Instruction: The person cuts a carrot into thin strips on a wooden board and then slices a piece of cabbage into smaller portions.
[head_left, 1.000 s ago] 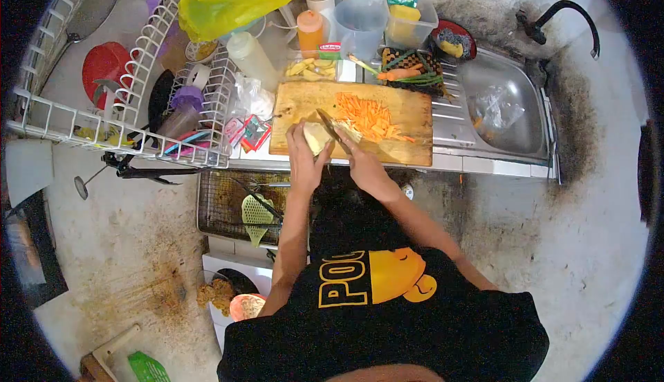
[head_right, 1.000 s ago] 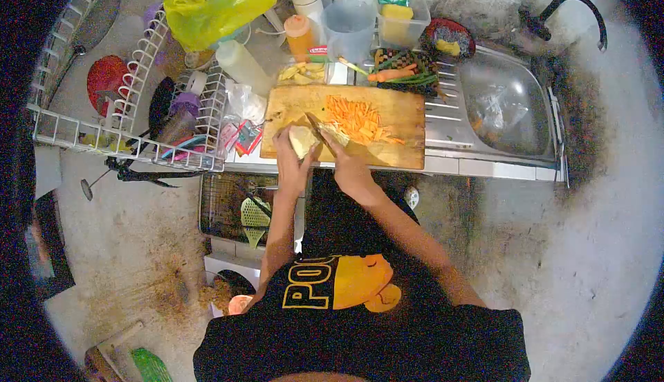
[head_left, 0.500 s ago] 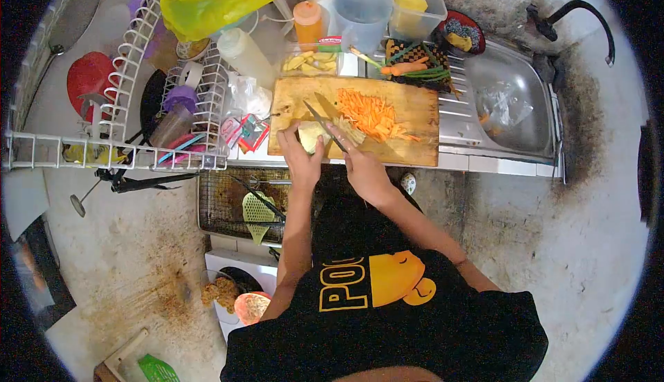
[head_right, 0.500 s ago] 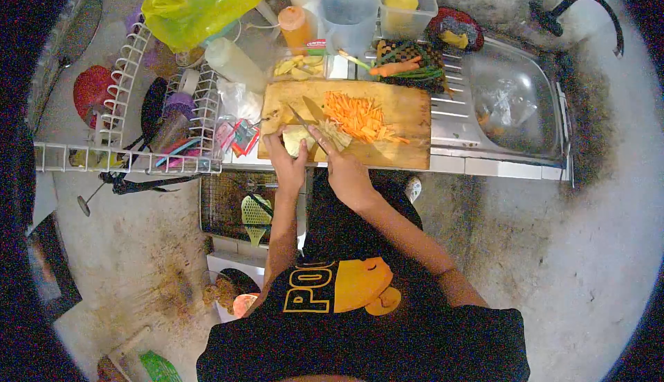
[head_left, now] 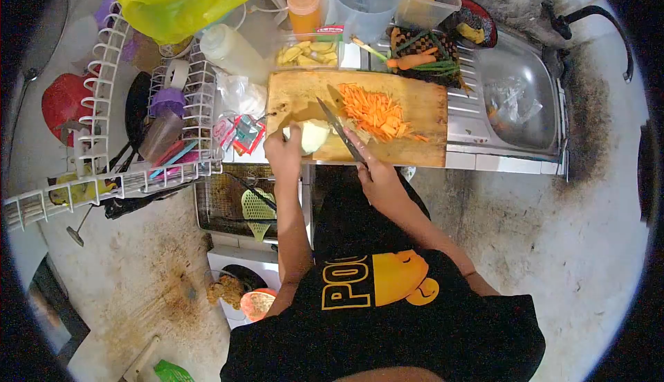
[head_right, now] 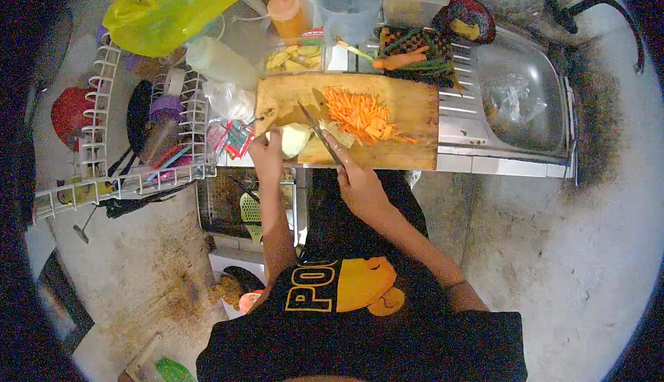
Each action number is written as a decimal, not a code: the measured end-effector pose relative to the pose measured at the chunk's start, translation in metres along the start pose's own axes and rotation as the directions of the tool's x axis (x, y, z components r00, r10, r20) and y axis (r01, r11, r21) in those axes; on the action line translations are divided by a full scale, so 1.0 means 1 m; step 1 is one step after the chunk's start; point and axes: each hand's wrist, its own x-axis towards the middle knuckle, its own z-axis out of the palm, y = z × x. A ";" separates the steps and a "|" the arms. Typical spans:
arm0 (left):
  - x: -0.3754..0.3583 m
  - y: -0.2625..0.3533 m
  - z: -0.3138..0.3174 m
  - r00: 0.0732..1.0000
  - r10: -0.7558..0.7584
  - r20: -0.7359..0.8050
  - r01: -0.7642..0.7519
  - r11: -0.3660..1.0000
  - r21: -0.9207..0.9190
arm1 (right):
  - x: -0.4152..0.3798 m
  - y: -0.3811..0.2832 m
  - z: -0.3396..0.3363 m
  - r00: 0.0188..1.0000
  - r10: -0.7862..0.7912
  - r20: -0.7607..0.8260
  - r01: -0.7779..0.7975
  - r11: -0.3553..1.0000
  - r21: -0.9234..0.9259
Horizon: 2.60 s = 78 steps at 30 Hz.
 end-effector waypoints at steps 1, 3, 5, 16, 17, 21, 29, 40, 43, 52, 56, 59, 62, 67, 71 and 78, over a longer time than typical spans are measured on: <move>0.002 -0.001 -0.003 0.997 -0.040 0.061 0.037 0.998 0.047 | 0.000 0.000 -0.001 1.000 0.005 0.003 -0.005 1.000 0.001; 0.004 0.003 -0.006 0.999 -0.030 0.027 0.028 0.996 0.080 | 0.001 0.001 -0.002 0.999 -0.037 0.015 0.037 0.999 -0.008; 0.005 0.041 -0.023 0.982 -0.185 0.035 0.165 0.935 0.313 | 0.003 0.006 0.003 0.996 -0.094 0.000 0.093 0.995 -0.022; -0.006 -0.004 0.044 0.900 0.052 -0.432 -0.186 0.944 -0.273 | 0.006 0.004 0.006 0.980 -0.188 -0.059 0.183 0.980 -0.079; -0.007 -0.009 0.046 0.922 0.022 -0.387 -0.172 0.918 -0.356 | 0.005 0.001 0.003 0.997 -0.072 -0.013 0.070 0.991 -0.111; -0.004 -0.014 0.044 0.945 0.011 -0.327 -0.135 0.923 -0.360 | 0.002 -0.010 -0.004 1.000 0.030 0.004 -0.029 0.987 -0.158; -0.028 0.004 0.044 0.915 0.050 -0.399 -0.229 0.880 -0.415 | -0.014 0.013 0.009 0.990 0.139 0.034 -0.138 0.990 -0.032; -0.033 0.003 0.053 0.906 0.256 -0.339 -0.354 0.895 -0.272 | -0.008 0.018 -0.008 0.965 0.193 0.178 -0.228 0.953 0.200; -0.030 0.000 0.053 0.914 0.267 -0.305 -0.351 0.898 -0.266 | -0.013 0.011 -0.006 0.978 0.160 0.132 -0.178 0.974 0.137; -0.026 0.003 0.046 0.907 0.310 -0.286 -0.378 0.898 -0.224 | 0.002 0.027 0.005 0.979 0.165 0.117 -0.184 0.967 0.174; -0.027 -0.003 0.047 0.918 0.298 -0.260 -0.359 0.903 -0.235 | 0.012 0.058 0.027 0.987 0.139 0.082 -0.150 0.977 0.150; -0.027 -0.004 0.049 0.919 0.290 -0.269 -0.361 0.891 -0.274 | 0.010 0.055 0.025 0.983 0.169 0.074 -0.176 0.980 0.096; -0.026 -0.005 0.049 0.921 0.281 -0.271 -0.358 0.884 -0.301 | 0.012 0.016 0.004 0.971 0.206 0.125 -0.212 0.977 0.038; -0.029 -0.008 0.047 0.924 0.272 -0.268 -0.349 0.887 -0.302 | 0.016 0.014 0.018 0.968 0.232 0.097 -0.234 0.972 0.016; -0.027 -0.006 0.050 0.918 0.280 -0.279 -0.364 0.874 -0.321 | 0.022 0.034 0.024 0.976 0.190 0.108 -0.201 0.974 0.103; -0.024 -0.004 0.045 0.923 0.311 -0.227 -0.372 0.873 -0.315 | 0.010 0.034 0.033 0.993 0.114 0.038 -0.116 0.992 0.046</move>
